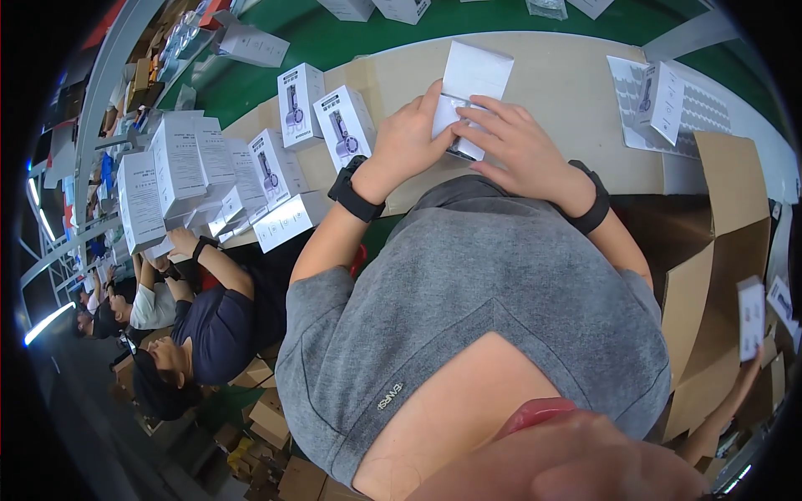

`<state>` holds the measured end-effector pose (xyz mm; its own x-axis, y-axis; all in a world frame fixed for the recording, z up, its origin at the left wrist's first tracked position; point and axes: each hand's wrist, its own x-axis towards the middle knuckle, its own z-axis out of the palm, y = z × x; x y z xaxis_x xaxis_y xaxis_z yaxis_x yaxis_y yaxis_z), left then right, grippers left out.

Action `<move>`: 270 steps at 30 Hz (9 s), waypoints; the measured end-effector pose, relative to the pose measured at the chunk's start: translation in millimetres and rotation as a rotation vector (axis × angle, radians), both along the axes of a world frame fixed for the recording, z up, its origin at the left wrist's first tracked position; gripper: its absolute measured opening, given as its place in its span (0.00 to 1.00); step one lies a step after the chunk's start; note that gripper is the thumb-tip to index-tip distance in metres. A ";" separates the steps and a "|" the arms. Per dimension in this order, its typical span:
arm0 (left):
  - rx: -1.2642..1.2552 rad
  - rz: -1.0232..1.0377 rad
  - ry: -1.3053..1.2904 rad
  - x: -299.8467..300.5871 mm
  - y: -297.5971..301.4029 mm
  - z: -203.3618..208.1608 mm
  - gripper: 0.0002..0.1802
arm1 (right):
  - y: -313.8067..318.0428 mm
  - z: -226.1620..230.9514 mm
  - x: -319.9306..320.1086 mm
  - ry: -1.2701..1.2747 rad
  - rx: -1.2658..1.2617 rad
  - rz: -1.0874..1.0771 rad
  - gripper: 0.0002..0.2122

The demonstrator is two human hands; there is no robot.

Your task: The person packages handheld fans by hand, placing each fan and its charging cable into a box. They then fold the box flaps closed and set the completed package aside on the table before repeating the process.

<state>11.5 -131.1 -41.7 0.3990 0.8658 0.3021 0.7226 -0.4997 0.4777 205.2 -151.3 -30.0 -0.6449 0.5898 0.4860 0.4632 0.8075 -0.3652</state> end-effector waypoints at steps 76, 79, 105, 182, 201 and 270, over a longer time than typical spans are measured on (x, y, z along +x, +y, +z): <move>0.069 -0.130 0.249 43.3 -46.2 32.7 0.33 | -38.5 12.3 36.0 -0.114 -0.178 -0.253 0.17; 0.249 -0.225 0.121 36.9 -57.5 16.6 0.26 | -66.0 10.1 42.5 -0.055 -0.186 -0.307 0.18; -0.264 -0.416 -0.410 0.8 -32.9 -58.2 0.49 | -30.6 9.7 18.1 0.138 -0.325 -0.206 0.18; -0.141 0.810 0.480 -173.8 -62.5 -65.1 0.36 | 137.9 -54.0 -67.3 0.299 -0.498 -0.400 0.34; -0.383 0.131 -0.991 -86.9 -37.4 60.9 0.47 | -10.3 5.0 -117.0 0.755 -0.716 0.049 0.34; -0.640 -0.027 -0.692 -145.3 96.1 9.1 0.14 | 107.4 6.0 -107.1 0.756 -0.067 -0.673 0.08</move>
